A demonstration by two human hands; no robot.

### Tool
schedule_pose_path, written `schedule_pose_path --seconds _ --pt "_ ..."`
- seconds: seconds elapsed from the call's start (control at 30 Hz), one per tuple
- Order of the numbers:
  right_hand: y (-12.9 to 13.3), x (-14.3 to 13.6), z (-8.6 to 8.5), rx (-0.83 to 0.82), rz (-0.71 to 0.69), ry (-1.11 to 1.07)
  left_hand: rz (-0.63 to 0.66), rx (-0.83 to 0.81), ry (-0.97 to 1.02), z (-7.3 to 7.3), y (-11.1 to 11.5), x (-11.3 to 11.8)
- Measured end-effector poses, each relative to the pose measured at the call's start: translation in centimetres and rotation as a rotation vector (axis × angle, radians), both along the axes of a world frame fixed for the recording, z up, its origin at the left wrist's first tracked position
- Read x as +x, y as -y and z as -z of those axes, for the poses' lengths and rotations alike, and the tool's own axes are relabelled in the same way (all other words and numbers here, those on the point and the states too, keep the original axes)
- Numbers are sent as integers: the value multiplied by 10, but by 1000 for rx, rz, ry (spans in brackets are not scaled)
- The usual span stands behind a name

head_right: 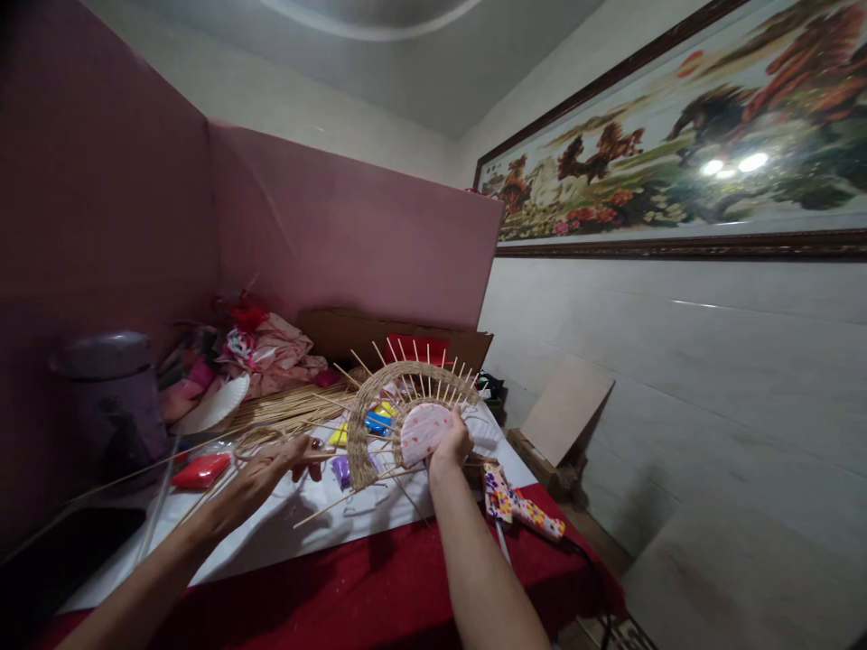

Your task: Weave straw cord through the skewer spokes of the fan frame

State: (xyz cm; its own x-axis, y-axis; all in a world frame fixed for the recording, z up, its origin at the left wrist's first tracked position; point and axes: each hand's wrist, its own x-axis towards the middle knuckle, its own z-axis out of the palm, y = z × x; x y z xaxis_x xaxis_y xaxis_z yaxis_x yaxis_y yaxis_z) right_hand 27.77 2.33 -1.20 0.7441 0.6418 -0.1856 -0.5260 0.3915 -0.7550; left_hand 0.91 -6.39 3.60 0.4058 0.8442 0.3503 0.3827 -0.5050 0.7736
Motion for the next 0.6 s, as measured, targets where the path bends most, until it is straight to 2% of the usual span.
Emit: schedule_pose_path --seconds 0.17,0.37,0.6 --pt "-2 2 4 0 -61 -21 163 -54 61 1 0 -1" --pt "1 0 1 -13 -42 -47 215 -78 -41 15 -9 -1" --pt "3 0 -2 23 -20 -48 212 -147 8 8 -2 2"
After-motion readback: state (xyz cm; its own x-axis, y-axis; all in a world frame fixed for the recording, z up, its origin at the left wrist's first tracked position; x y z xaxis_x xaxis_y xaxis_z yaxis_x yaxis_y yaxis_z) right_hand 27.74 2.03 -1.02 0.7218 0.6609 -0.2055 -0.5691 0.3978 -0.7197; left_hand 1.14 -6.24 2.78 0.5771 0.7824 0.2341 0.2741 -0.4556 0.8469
